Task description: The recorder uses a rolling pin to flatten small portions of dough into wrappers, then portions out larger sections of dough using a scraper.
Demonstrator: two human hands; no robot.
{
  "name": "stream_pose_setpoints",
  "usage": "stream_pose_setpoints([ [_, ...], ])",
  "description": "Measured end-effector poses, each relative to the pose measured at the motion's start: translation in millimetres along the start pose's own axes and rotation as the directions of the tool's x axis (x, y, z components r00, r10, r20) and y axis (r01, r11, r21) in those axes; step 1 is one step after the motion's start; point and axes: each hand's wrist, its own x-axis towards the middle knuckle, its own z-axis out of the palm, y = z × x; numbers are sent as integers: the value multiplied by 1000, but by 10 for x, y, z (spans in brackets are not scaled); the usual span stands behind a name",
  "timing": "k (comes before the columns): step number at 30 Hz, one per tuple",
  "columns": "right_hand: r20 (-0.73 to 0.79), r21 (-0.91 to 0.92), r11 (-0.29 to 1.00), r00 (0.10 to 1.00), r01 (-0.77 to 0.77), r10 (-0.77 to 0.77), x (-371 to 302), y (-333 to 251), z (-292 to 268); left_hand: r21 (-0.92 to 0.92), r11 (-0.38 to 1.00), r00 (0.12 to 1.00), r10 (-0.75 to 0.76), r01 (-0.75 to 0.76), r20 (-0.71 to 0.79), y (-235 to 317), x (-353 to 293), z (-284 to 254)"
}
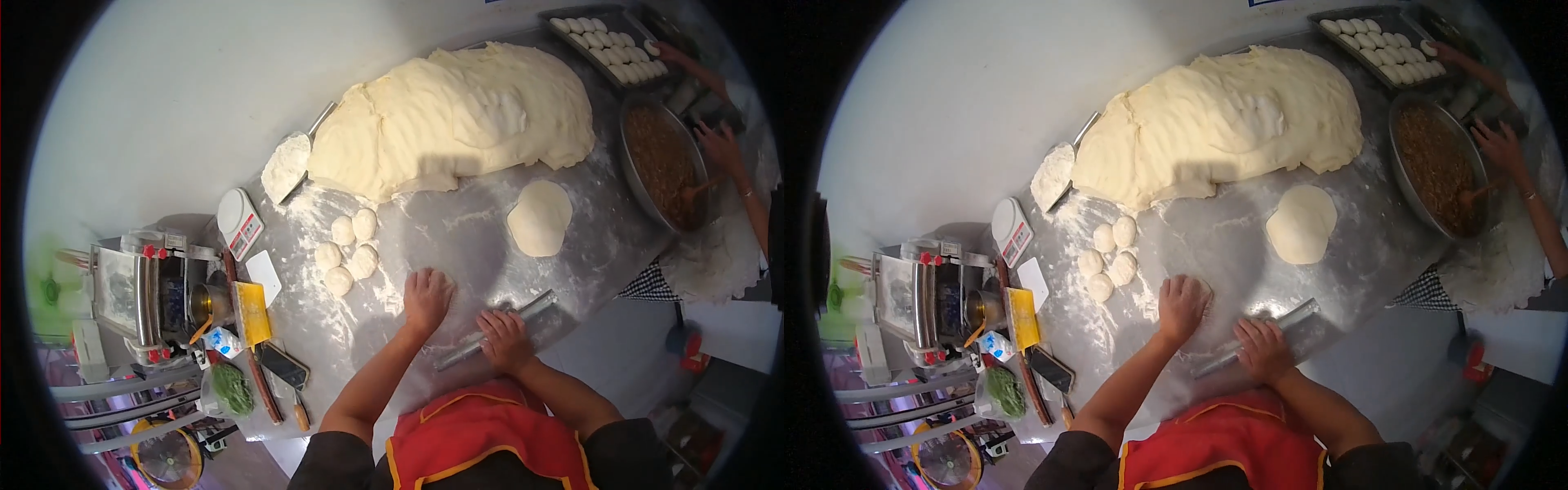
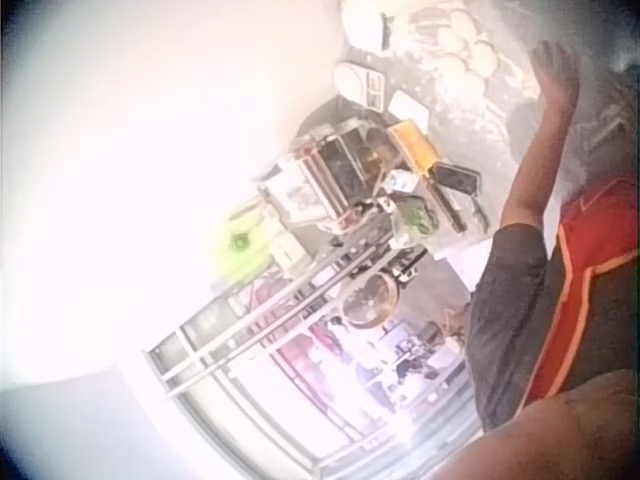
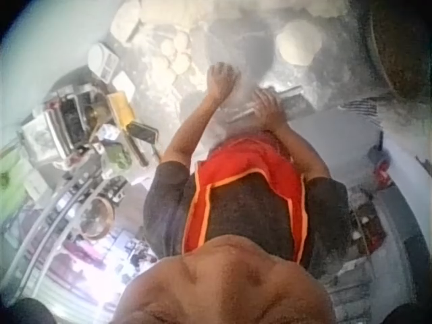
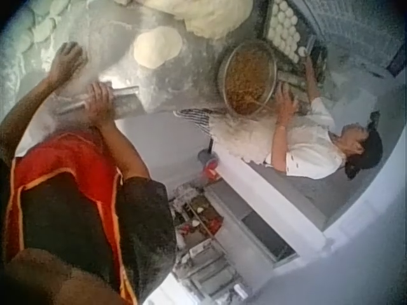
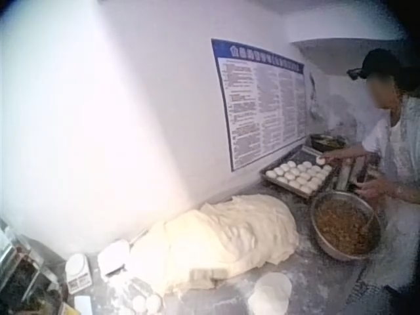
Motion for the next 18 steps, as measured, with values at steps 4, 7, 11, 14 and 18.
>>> stream_pose_setpoints([
  [4,65,-6,1000,998,-17,17,-8,14,57,98,995,993,-38,27,110,59,170,221],
  [7,17,-7,1000,1000,-18,18,-20,-16,72,144,987,957,-104,66,272,105,217,239],
  [11,19,-47,999,1000,-2,3,-39,-7,56,173,983,962,-97,53,254,172,368,259],
  [14,7,-86,996,1000,21,-20,-6,-32,-3,192,978,953,-137,87,269,207,418,267],
  [18,25,63,996,997,70,-72,85,-14,-146,10,994,985,-107,107,132,-68,279,357],
])
